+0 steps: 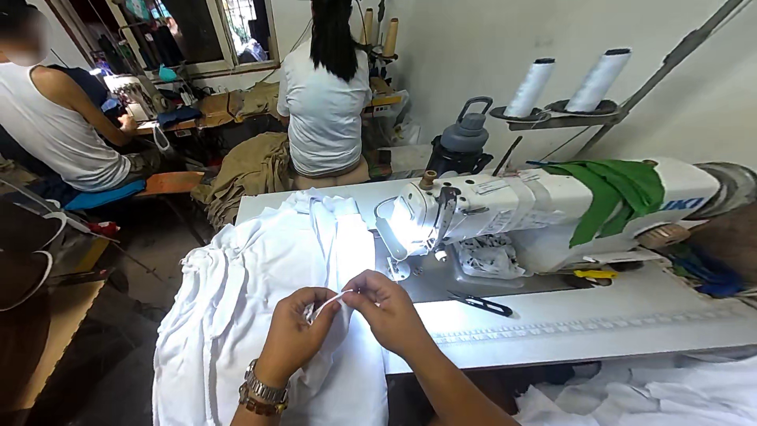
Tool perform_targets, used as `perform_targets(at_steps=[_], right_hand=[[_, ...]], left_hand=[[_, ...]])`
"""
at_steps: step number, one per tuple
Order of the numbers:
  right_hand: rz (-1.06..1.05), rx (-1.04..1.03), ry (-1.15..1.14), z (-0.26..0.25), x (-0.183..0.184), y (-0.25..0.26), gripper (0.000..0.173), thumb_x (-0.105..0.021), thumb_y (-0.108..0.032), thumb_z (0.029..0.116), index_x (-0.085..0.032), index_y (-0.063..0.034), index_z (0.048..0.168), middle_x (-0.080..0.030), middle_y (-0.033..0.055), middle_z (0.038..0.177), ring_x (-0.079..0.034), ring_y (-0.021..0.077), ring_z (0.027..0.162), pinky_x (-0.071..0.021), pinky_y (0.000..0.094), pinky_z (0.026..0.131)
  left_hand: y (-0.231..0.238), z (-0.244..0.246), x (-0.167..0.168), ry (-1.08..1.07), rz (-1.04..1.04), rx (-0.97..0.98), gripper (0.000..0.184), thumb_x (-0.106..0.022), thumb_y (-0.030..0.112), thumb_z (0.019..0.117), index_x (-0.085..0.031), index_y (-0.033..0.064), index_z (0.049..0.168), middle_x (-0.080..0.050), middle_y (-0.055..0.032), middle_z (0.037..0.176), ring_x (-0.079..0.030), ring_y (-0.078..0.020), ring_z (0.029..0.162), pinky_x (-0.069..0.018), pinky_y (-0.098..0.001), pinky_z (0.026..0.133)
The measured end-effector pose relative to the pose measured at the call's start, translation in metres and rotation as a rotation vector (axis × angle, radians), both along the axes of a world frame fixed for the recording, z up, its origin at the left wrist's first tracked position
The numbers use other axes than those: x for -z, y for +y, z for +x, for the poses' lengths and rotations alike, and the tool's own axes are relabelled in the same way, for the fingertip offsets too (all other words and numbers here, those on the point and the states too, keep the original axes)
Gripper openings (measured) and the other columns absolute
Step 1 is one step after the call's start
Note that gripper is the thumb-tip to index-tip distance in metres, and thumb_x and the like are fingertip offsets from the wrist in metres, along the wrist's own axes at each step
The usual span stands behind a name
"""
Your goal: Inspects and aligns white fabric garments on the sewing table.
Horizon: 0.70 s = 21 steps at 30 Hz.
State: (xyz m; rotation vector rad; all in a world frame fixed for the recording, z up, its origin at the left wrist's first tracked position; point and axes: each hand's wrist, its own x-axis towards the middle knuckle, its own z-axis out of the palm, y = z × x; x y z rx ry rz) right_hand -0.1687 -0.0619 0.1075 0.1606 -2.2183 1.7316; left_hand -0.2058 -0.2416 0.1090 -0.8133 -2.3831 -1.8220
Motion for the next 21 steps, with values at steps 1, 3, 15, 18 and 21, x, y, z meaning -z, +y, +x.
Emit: perform_targets(at_steps=[1,3,15,18,21], right_hand=[[0.04,0.007,0.065,-0.001,0.003,0.001,0.006,-0.065,-0.013,0.0965,-0.069,-0.0083,0.095,-0.065,-0.001,0.087,-0.063,0.0039,0.076,-0.0558,0.0198,0.069],[0.084,0.006,0.136,-0.001,0.006,0.003,0.008,-0.064,-0.015,0.097,-0.069,-0.0093,0.094,-0.064,-0.0018,0.088,-0.063,0.0035,0.078,-0.0555,0.019,0.071],[-0.482,-0.038,-0.427,0.004,-0.005,0.01,0.02,-0.053,0.003,0.0979,-0.066,-0.0003,0.114,-0.062,0.0053,0.087,-0.059,0.0106,0.067,-0.0539,0.0243,0.066],[-0.283,0.019,-0.215,0.006,0.006,0.001,0.027,-0.051,-0.003,0.0971,-0.071,-0.0058,0.115,-0.061,0.0034,0.098,-0.058,0.0091,0.073,-0.0522,0.0233,0.066],[-0.01,0.135,0.027,0.007,0.014,-0.006,0.034,-0.056,-0.011,0.0985,-0.071,-0.0119,0.129,-0.061,0.0023,0.101,-0.061,0.0068,0.08,-0.054,0.0207,0.068]], left_hand=[[0.001,0.0,-0.001,0.003,0.0,0.011,0.009,-0.069,0.016,0.093,-0.076,0.0117,0.097,-0.072,0.0073,0.084,-0.066,0.001,0.076,-0.0559,-0.0179,0.071],[0.004,0.0,-0.002,0.002,0.027,0.024,0.009,-0.07,0.015,0.0931,-0.078,0.0111,0.097,-0.071,0.0081,0.08,-0.063,0.0027,0.071,-0.0542,-0.0162,0.068],[0.014,0.005,0.02,-0.223,0.191,-0.105,0.006,-0.072,0.008,0.0917,-0.078,0.0097,0.092,-0.073,0.0043,0.08,-0.066,-0.0016,0.071,-0.0558,-0.02,0.067],[0.014,0.006,0.02,-0.232,0.186,-0.119,0.007,-0.071,0.01,0.0923,-0.078,0.0114,0.094,-0.071,0.0057,0.078,-0.064,-0.0013,0.068,-0.0541,-0.0189,0.064],[0.014,0.001,0.027,-0.217,0.2,-0.113,0.008,-0.071,0.014,0.0925,-0.078,0.0118,0.095,-0.069,0.0046,0.075,-0.062,-0.0042,0.064,-0.0529,-0.0214,0.061]])
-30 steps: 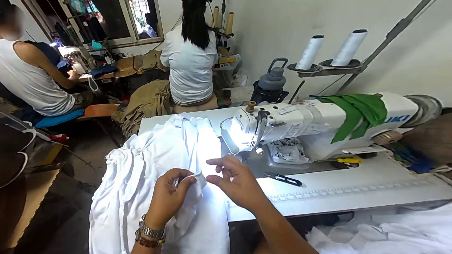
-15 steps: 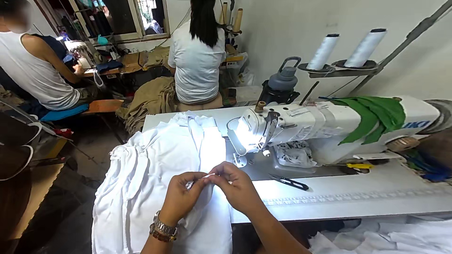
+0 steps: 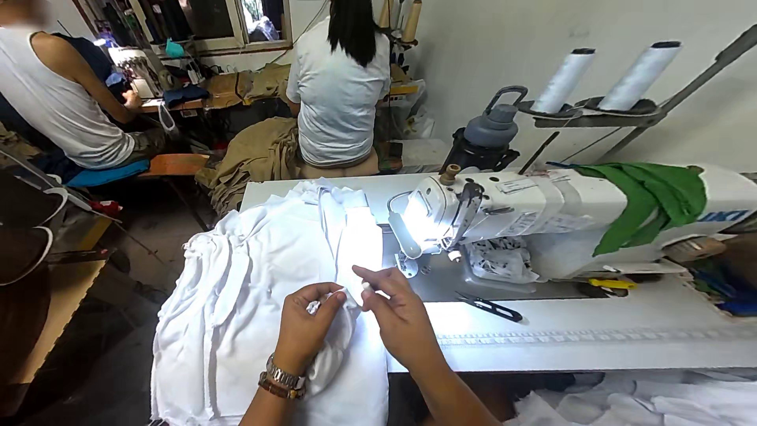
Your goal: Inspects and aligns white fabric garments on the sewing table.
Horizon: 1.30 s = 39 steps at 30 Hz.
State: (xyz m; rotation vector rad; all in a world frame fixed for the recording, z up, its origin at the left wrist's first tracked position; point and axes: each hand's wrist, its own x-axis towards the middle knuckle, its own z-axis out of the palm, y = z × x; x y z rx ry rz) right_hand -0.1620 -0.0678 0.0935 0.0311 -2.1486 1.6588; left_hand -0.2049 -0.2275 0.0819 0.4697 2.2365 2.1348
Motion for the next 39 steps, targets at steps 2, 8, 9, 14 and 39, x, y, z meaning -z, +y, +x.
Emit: perform_targets(at_steps=[2,8,9,14,39], right_hand=[[0.008,0.039,0.111,0.0,0.005,-0.004,0.037,-0.063,-0.01,0.0951,-0.068,-0.0095,0.132,-0.068,0.0009,0.1,-0.065,0.0056,0.086,-0.0569,0.0202,0.075],[-0.074,0.028,0.167,-0.001,0.01,-0.013,0.048,-0.07,-0.006,0.0908,-0.063,-0.0049,0.138,-0.074,0.0011,0.098,-0.07,0.0058,0.088,-0.0597,0.0223,0.082],[-0.067,0.032,0.168,-0.002,0.01,-0.013,0.049,-0.07,-0.005,0.0902,-0.063,-0.0048,0.138,-0.075,0.0012,0.099,-0.071,0.0054,0.088,-0.0602,0.0221,0.082],[0.003,0.026,0.203,-0.004,0.011,-0.011,0.044,-0.069,-0.005,0.0905,-0.066,-0.002,0.134,-0.076,0.0025,0.1,-0.072,0.0054,0.088,-0.0603,0.0219,0.082],[-0.012,0.0,0.161,-0.01,0.01,-0.018,0.041,-0.07,-0.002,0.0905,-0.066,0.0001,0.131,-0.076,0.0036,0.1,-0.072,0.006,0.087,-0.0612,0.0224,0.081]], left_hand=[[0.0,-0.001,0.003,0.012,0.005,0.009,0.008,-0.07,0.015,0.093,-0.077,0.0121,0.094,-0.066,0.005,0.071,-0.059,-0.0042,0.061,-0.051,-0.0208,0.058],[0.0,0.001,0.001,-0.001,0.033,0.024,0.007,-0.069,0.012,0.0919,-0.076,0.0129,0.089,-0.062,0.0069,0.066,-0.055,-0.002,0.058,-0.0485,-0.0186,0.056],[0.0,0.001,0.001,-0.007,0.036,0.028,0.008,-0.069,0.011,0.0916,-0.076,0.0125,0.088,-0.061,0.0069,0.065,-0.055,-0.0019,0.057,-0.048,-0.0184,0.055],[0.0,0.003,-0.002,-0.004,0.002,0.017,0.011,-0.068,0.011,0.0906,-0.075,0.0145,0.083,-0.059,0.0077,0.063,-0.053,-0.0012,0.056,-0.0464,-0.0173,0.053],[0.0,-0.001,0.009,-0.123,0.104,0.023,0.007,-0.068,0.012,0.092,-0.076,0.0114,0.091,-0.062,0.0039,0.068,-0.056,-0.0045,0.058,-0.0486,-0.0208,0.054]])
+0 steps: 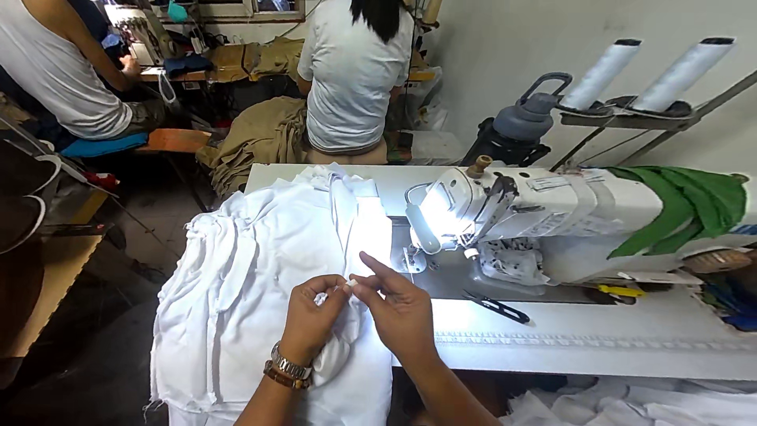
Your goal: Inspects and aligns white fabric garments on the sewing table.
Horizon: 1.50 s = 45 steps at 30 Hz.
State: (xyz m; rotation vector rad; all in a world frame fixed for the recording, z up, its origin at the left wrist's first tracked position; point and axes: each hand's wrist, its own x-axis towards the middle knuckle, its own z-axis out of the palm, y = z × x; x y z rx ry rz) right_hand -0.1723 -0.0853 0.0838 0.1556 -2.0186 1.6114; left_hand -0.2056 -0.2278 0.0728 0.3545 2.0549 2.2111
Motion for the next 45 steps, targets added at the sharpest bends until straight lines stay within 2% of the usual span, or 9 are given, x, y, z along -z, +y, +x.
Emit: perform_targets(at_steps=[8,11,14,18,21,26,32,36,45], right_hand=[[0.011,-0.064,-0.021,-0.021,-0.028,-0.007,0.044,-0.067,-0.002,0.0921,-0.062,-0.0024,0.136,-0.075,0.0017,0.1,-0.069,0.0041,0.082,-0.059,0.0211,0.077],[-0.39,-0.168,-0.209,-0.034,-0.05,-0.008,0.042,-0.053,0.004,0.0997,-0.054,-0.0062,0.14,-0.072,0.0034,0.099,-0.067,0.0089,0.076,-0.0582,0.0237,0.07],[-0.6,-0.279,-0.514,-0.061,-0.072,-0.016,0.032,-0.043,-0.01,0.1082,-0.053,-0.0109,0.138,-0.065,0.002,0.094,-0.066,0.0134,0.076,-0.0586,0.0306,0.068],[-0.281,-0.428,-0.549,-0.115,-0.079,-0.038,0.02,-0.058,-0.013,0.1035,-0.065,-0.0043,0.12,-0.06,-0.0009,0.08,-0.053,0.0053,0.056,-0.0515,0.0216,0.053],[0.284,-0.433,-0.43,-0.164,-0.075,-0.067,0.017,-0.064,-0.016,0.1018,-0.07,-0.003,0.109,-0.066,0.0045,0.088,-0.056,0.0086,0.064,-0.0497,0.0261,0.059],[0.939,-0.65,-0.223,-0.238,-0.042,-0.103,0.021,-0.065,-0.004,0.0957,-0.074,0.0021,0.114,-0.069,0.0225,0.119,-0.064,0.0359,0.116,-0.0479,0.0522,0.105],[0.8,-0.675,-0.272,-0.241,-0.056,-0.098,0.018,-0.061,-0.003,0.0989,-0.073,0.0032,0.112,-0.07,0.0199,0.115,-0.067,0.0299,0.102,-0.0528,0.0479,0.093],[0.53,-0.651,-0.32,-0.233,-0.076,-0.081,0.016,-0.058,-0.006,0.1004,-0.071,0.0008,0.106,-0.068,0.0088,0.088,-0.059,0.0121,0.068,-0.0519,0.0315,0.064],[0.616,-0.582,-0.07,-0.19,-0.145,-0.049,0.014,-0.059,0.0,0.0933,-0.073,-0.0011,0.096,-0.071,0.0036,0.089,-0.056,0.0034,0.063,-0.0478,0.0237,0.059]], left_hand=[[0.011,0.008,0.012,0.361,-0.298,-0.037,0.015,-0.067,0.016,0.0929,-0.077,0.0052,0.098,-0.074,-0.0042,0.088,-0.071,-0.0108,0.084,-0.0588,-0.0348,0.082],[0.009,0.029,-0.002,0.571,-0.506,0.352,0.028,-0.07,0.026,0.0932,-0.076,0.0065,0.113,-0.073,-0.0116,0.11,-0.067,-0.0293,0.11,-0.0471,-0.0554,0.1],[-0.008,0.044,-0.016,0.618,-0.308,0.59,0.047,-0.075,0.027,0.0903,-0.069,-0.0008,0.128,-0.061,-0.0213,0.139,-0.052,-0.0358,0.136,-0.0361,-0.0496,0.118],[-0.076,0.053,-0.017,0.705,-0.481,-0.188,0.033,-0.067,0.033,0.0963,-0.075,0.01,0.119,-0.071,-0.0076,0.124,-0.065,-0.0198,0.116,-0.0511,-0.0423,0.102],[-0.125,0.043,-0.005,0.577,-0.851,-0.691,0.039,-0.061,0.034,0.0945,-0.074,0.0064,0.118,-0.07,-0.014,0.112,-0.066,-0.0322,0.103,-0.0515,-0.0552,0.09],[-0.144,0.045,-0.002,0.423,-0.915,-0.669,0.028,-0.066,0.026,0.0929,-0.075,0.0018,0.102,-0.071,-0.0102,0.084,-0.07,-0.0259,0.078,-0.0596,-0.0427,0.074],[-0.145,0.047,-0.007,0.46,-0.839,-0.705,0.017,-0.062,0.016,0.0938,-0.073,0.0028,0.093,-0.071,-0.0084,0.085,-0.07,-0.0195,0.078,-0.059,-0.0339,0.076],[-0.138,0.043,-0.013,0.393,-0.756,-0.678,0.014,-0.062,0.01,0.0931,-0.073,0.0022,0.098,-0.073,-0.0077,0.086,-0.071,-0.0131,0.074,-0.0604,-0.0267,0.07],[-0.119,0.038,-0.039,0.041,-0.298,-0.593,0.022,-0.056,0.008,0.0919,-0.072,0.0018,0.106,-0.071,-0.0022,0.092,-0.064,-0.0018,0.075,-0.0532,-0.0185,0.069]])
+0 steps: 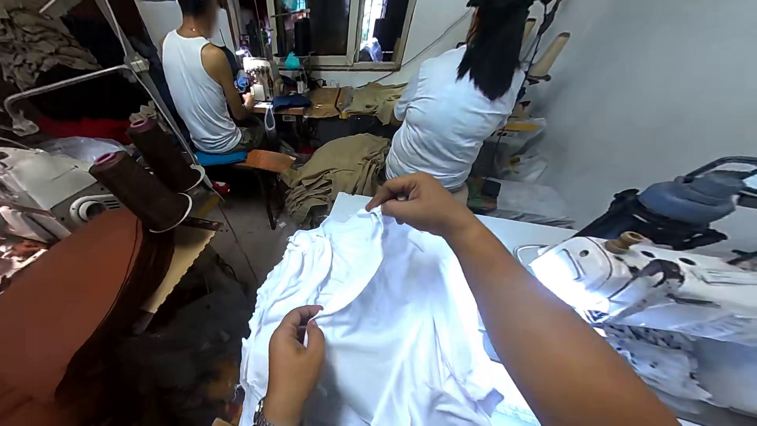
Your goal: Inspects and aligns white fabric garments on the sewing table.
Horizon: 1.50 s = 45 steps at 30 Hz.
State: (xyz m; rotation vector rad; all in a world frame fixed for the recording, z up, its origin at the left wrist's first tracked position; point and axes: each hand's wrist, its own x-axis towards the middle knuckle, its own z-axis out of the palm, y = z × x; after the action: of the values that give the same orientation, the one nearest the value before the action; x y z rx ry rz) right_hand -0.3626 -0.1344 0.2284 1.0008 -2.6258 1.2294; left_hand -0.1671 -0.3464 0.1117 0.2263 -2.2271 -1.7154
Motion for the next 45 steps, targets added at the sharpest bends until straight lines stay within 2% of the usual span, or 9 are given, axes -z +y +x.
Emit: perform_targets(at_steps=[4,9,14,17,20,24,30,41,45], right_hand=[[-0.161,0.028,-0.037,0.019,-0.008,0.02,0.009,-0.059,0.001,0.0923,-0.067,-0.003,0.089,-0.061,-0.0038,0.073,-0.047,-0.0018,0.053,-0.0405,0.0162,0.05],[0.07,0.136,0.294,0.046,-0.016,0.055,0.01,-0.063,-0.006,0.0948,-0.072,-0.0034,0.093,-0.067,0.0037,0.087,-0.058,0.0057,0.076,-0.0486,0.0264,0.072],[-0.129,-0.006,0.338,0.078,-0.016,0.093,0.013,-0.059,-0.008,0.0911,-0.072,-0.0035,0.092,-0.069,0.0003,0.096,-0.063,0.0014,0.088,-0.0534,0.0185,0.079],[-0.402,-0.386,0.15,0.076,0.008,0.111,0.015,-0.061,-0.013,0.0976,-0.075,-0.012,0.101,-0.075,-0.0026,0.103,-0.07,0.0064,0.095,-0.0594,0.0235,0.081],[-0.376,-0.585,-0.001,0.068,0.037,0.102,0.015,-0.061,-0.017,0.0991,-0.077,-0.0167,0.101,-0.075,-0.0046,0.106,-0.069,0.0079,0.103,-0.0584,0.0264,0.089],[-0.378,-0.566,-0.171,0.074,0.052,0.078,0.017,-0.058,-0.003,0.0919,-0.075,-0.0067,0.089,-0.074,-0.0008,0.099,-0.068,0.006,0.096,-0.0573,0.0236,0.083],[-0.526,-0.513,-0.329,0.075,0.069,0.067,0.015,-0.062,0.004,0.0881,-0.071,-0.0077,0.093,-0.072,-0.0048,0.089,-0.066,0.0002,0.081,-0.055,0.0177,0.071],[-0.56,-0.431,-0.478,0.081,0.074,0.053,0.028,-0.063,0.007,0.086,-0.06,-0.0085,0.109,-0.069,-0.0036,0.096,-0.066,0.0034,0.084,-0.0563,0.0201,0.075],[-0.51,-0.097,-0.222,0.093,0.069,0.052,0.024,-0.071,-0.001,0.0859,-0.066,-0.0039,0.11,-0.064,-0.0018,0.087,-0.058,0.0023,0.069,-0.0516,0.0187,0.064]], left_hand=[[0.004,0.005,0.004,0.161,-0.039,0.049,0.015,-0.071,0.018,0.0895,-0.074,0.0057,0.097,-0.071,0.0038,0.08,-0.063,0.0013,0.064,-0.0531,-0.0148,0.059],[-0.003,0.012,0.001,0.317,-0.297,0.102,0.017,-0.064,0.016,0.0931,-0.077,0.0064,0.099,-0.067,0.0026,0.086,-0.051,0.0065,0.06,-0.0439,-0.0086,0.055],[0.0,0.022,-0.022,0.538,-0.172,0.519,0.017,-0.055,0.013,0.104,-0.072,0.0109,0.107,-0.068,0.0001,0.104,-0.065,-0.0014,0.097,-0.0551,-0.0168,0.085],[0.023,0.016,-0.035,0.654,-0.083,0.725,0.019,-0.052,0.014,0.1068,-0.071,0.012,0.108,-0.066,-0.002,0.105,-0.064,-0.0058,0.102,-0.055,-0.0215,0.091],[0.046,-0.007,-0.033,0.718,-0.155,0.66,0.02,-0.052,0.012,0.1053,-0.072,0.011,0.107,-0.069,0.0004,0.106,-0.065,-0.002,0.1,-0.0555,-0.0187,0.089],[0.064,-0.037,-0.022,0.708,-0.096,0.528,0.017,-0.06,0.004,0.0974,-0.075,0.007,0.104,-0.074,0.0005,0.104,-0.07,-0.0057,0.097,-0.0599,-0.024,0.087],[0.071,-0.047,-0.02,0.671,-0.062,0.482,0.012,-0.067,0.004,0.0933,-0.076,0.0066,0.101,-0.074,0.002,0.102,-0.07,-0.0051,0.094,-0.0599,-0.0223,0.085],[0.066,-0.053,-0.013,0.554,-0.057,0.432,0.01,-0.071,0.008,0.0904,-0.077,0.0094,0.099,-0.067,0.0035,0.089,-0.064,-0.0023,0.079,-0.0559,-0.0165,0.071],[0.067,-0.056,-0.008,0.559,-0.129,0.393,0.009,-0.064,0.015,0.0944,-0.072,0.01,0.097,-0.063,-0.001,0.116,-0.061,-0.0053,0.107,-0.0553,-0.0199,0.086]])
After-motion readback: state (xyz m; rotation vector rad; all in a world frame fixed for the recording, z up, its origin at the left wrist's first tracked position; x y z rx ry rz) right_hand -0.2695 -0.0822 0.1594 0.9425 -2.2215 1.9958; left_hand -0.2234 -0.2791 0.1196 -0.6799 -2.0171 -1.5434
